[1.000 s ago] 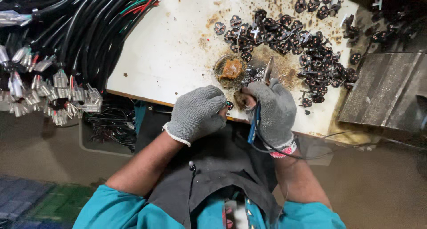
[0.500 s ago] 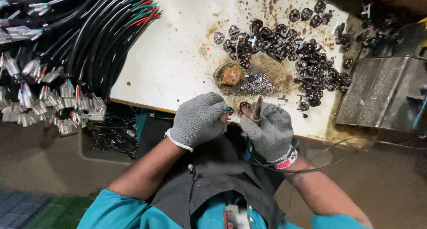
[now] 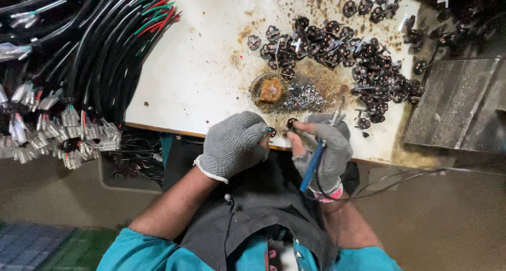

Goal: The person solders wires to electrical connectors at a workbench. They strip insulation from wire ends, dip the exposed strands into a flux container, and use a soldering iron to tin and solder the wire ends, working through connectors one at a time.

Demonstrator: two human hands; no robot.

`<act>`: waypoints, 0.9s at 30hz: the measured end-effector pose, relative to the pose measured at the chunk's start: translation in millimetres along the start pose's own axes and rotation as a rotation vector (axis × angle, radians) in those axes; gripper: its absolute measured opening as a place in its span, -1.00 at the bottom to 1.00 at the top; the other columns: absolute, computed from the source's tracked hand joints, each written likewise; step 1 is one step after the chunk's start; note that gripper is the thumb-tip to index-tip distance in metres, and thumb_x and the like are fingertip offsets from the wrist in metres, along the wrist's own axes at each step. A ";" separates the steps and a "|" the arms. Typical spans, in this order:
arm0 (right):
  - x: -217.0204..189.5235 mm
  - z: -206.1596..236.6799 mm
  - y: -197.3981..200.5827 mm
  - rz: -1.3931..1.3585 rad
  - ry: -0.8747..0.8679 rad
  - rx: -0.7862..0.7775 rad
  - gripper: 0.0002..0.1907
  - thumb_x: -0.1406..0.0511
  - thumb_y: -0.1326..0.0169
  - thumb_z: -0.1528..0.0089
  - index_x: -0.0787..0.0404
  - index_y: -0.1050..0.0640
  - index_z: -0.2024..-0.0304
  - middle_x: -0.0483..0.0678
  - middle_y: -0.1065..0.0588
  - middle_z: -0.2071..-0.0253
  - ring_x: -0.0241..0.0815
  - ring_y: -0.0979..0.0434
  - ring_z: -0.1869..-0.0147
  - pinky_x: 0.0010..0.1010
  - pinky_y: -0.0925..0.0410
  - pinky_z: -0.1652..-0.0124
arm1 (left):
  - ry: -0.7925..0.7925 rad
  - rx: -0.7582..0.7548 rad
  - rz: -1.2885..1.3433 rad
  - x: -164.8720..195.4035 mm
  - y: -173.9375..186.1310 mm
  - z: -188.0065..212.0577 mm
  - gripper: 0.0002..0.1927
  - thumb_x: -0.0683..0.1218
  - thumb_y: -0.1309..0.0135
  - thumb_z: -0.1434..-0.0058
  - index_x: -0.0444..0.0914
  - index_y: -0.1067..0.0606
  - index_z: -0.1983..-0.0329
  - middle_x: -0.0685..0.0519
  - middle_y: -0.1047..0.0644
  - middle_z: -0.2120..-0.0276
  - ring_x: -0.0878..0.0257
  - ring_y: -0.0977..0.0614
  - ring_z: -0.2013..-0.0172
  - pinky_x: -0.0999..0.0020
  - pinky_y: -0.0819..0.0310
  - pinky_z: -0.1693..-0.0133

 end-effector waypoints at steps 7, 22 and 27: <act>-4.5 12.5 -11.6 -0.113 -0.084 -0.167 -0.83 0.47 -0.17 -0.23 0.29 -0.54 0.12 0.04 -0.65 0.12 -0.13 -0.69 0.03 -0.34 -0.48 -0.01 | 0.029 -0.014 -0.024 -4.6 -3.7 3.3 -0.90 -0.09 -0.23 -0.09 -0.15 -0.52 0.43 0.02 -0.55 0.34 0.03 -0.62 0.35 0.14 -0.51 0.34; -1.9 13.7 -22.7 -0.077 -0.080 -0.245 -0.78 0.51 -0.10 -0.19 0.24 -0.66 0.15 0.04 -0.65 0.22 -0.09 -0.71 0.13 -0.35 -0.50 0.08 | 0.293 -0.377 0.055 -23.3 57.8 32.8 -0.70 -0.02 -0.25 -0.08 -0.16 -0.60 0.12 -0.05 -0.57 0.25 -0.06 -0.63 0.25 0.10 -0.52 0.28; -15.1 15.3 19.9 -0.276 0.071 0.066 -0.68 0.45 -0.07 -0.23 0.33 -0.27 0.02 0.03 -0.59 0.13 -0.13 -0.64 0.03 -0.33 -0.45 -0.02 | 0.167 -0.232 -0.014 5.4 91.1 8.4 -0.83 -0.02 -0.24 -0.10 -0.08 -0.66 0.23 0.03 -0.57 0.36 0.05 -0.64 0.32 0.15 -0.49 0.31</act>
Point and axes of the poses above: each hand's wrist, its own z-axis away from the middle knuckle, its own y-axis out of the back of the hand, x = y × z, the point moved 5 cm from there along -z, towards the middle knuckle
